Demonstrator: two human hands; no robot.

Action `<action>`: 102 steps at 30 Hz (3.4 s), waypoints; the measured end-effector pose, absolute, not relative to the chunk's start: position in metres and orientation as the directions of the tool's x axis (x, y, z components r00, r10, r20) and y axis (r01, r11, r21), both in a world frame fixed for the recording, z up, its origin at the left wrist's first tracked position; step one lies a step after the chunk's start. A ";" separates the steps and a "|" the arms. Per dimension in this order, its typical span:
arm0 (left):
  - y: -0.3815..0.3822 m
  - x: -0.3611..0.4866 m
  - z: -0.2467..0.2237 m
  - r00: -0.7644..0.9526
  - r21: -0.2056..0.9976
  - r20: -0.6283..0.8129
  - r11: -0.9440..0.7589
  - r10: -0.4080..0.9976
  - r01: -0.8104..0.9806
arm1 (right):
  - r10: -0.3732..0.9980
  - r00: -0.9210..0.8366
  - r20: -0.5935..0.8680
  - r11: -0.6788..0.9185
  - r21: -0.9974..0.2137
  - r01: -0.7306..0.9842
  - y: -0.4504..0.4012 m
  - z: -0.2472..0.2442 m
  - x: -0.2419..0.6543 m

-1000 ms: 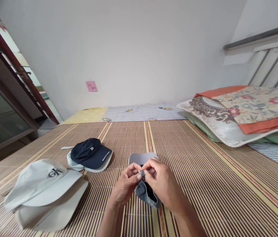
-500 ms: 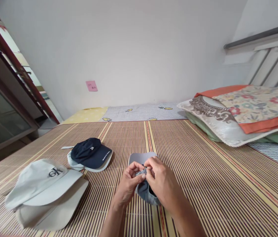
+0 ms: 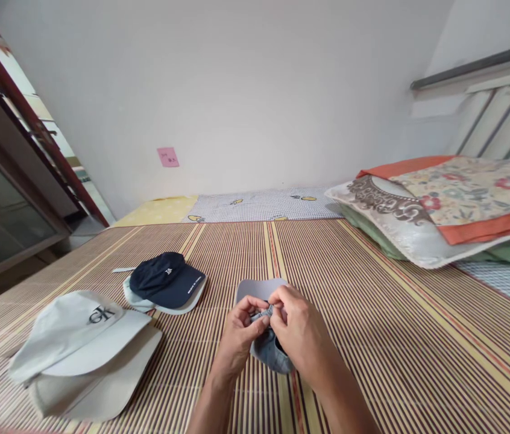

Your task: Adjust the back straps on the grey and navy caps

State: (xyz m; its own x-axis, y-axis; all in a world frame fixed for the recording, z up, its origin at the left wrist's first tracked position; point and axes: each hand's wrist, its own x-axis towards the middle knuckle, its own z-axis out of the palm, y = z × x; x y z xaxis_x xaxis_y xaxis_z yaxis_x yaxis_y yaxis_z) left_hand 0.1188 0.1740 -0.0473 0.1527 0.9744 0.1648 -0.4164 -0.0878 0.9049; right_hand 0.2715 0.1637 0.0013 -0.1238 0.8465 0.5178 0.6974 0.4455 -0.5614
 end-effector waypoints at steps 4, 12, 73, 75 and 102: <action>0.174 0.118 -0.050 0.282 0.896 0.107 0.031 0.953 -0.444 | 0.860 -0.162 0.483 0.444 -0.554 0.705 0.163 0.005 0.275; 0.172 0.115 -0.050 0.370 0.849 0.092 0.121 0.925 -0.514 | 0.902 -0.181 0.393 0.414 -0.663 0.623 0.161 0.012 0.279; 0.172 0.110 -0.042 0.360 0.812 0.147 0.096 0.921 -0.576 | 0.945 -0.291 0.150 0.254 -0.897 0.361 0.159 0.014 0.289; 0.172 0.109 -0.042 0.365 0.822 0.130 0.106 0.922 -0.560 | 0.937 -0.305 0.172 0.285 -0.879 0.382 0.158 0.017 0.288; 0.175 0.094 -0.039 0.431 0.940 0.050 0.104 0.901 -0.325 | 0.877 -0.320 0.360 0.480 -0.599 0.641 0.158 0.015 0.280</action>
